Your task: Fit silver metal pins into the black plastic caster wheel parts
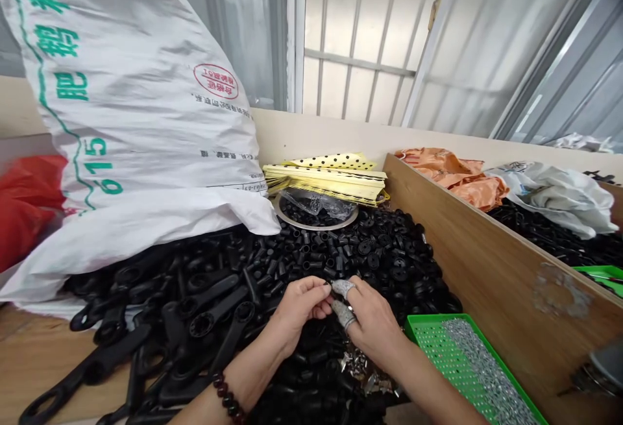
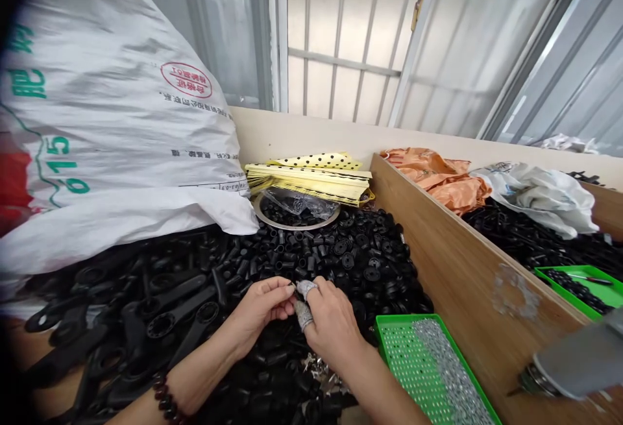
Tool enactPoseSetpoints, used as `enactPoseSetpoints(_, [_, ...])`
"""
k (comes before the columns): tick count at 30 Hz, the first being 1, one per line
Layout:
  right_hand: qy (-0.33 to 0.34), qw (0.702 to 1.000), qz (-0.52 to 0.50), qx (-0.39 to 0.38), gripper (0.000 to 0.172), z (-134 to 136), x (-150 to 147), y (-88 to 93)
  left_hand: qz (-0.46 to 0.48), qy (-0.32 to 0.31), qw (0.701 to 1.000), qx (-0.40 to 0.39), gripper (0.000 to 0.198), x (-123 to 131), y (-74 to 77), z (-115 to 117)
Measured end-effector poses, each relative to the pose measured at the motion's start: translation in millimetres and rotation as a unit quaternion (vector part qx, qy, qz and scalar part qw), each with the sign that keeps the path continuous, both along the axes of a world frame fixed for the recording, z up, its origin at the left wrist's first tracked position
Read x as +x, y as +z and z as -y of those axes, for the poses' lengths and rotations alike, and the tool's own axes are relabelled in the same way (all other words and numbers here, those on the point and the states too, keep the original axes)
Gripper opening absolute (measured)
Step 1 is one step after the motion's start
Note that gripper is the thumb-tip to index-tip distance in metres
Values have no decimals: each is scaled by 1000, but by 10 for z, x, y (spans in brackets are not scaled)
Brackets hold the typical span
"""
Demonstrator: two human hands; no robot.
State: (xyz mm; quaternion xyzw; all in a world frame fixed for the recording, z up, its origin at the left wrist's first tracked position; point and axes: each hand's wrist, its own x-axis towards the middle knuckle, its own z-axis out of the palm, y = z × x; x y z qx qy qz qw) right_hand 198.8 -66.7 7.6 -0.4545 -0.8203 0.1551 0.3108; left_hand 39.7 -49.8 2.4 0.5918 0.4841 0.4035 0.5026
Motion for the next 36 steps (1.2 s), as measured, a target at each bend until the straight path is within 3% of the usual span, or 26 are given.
enactPoseSetpoints(4, [0, 1000, 15, -4, 14, 17, -14, -46, -20, 4, 1000, 16, 27, 32, -1, 58])
enactPoseSetpoints(9, [-5, 1000, -2, -21, 18, 28, 22, 20, -160, 3, 981, 107, 23, -143, 154, 21])
enactPoseSetpoints(11, [-16, 999, -8, -28, 18, 34, 56, 46, -244, 21, 956, 163, 16, -324, 260, -52])
enactPoseSetpoints(14, [-22, 999, -11, -42, 17, 39, 91, 64, -372, 46, 903, 210, 24, -601, 360, -179])
enactPoseSetpoints(18, [-18, 998, -9, -65, 17, 78, 77, 86, -487, 4, 844, 226, 35, -773, 336, -267])
enactPoseSetpoints(22, [-12, 997, -6, -77, 17, 141, 57, 142, -524, -23, 817, 240, 39, -769, 277, -252])
enactPoseSetpoints(27, [-7, 996, 15, -85, 17, 200, 56, 213, -485, -30, 844, 229, 27, -780, 218, -264])
enactPoseSetpoints(33, [-6, 995, 38, -91, 19, 311, 59, 269, -308, 1, 932, 190, 19, -728, 265, -218])
enactPoseSetpoints(36, [-1, 994, 57, -92, 22, 371, 35, 323, -187, 11, 974, 130, 28, -576, 309, -67])
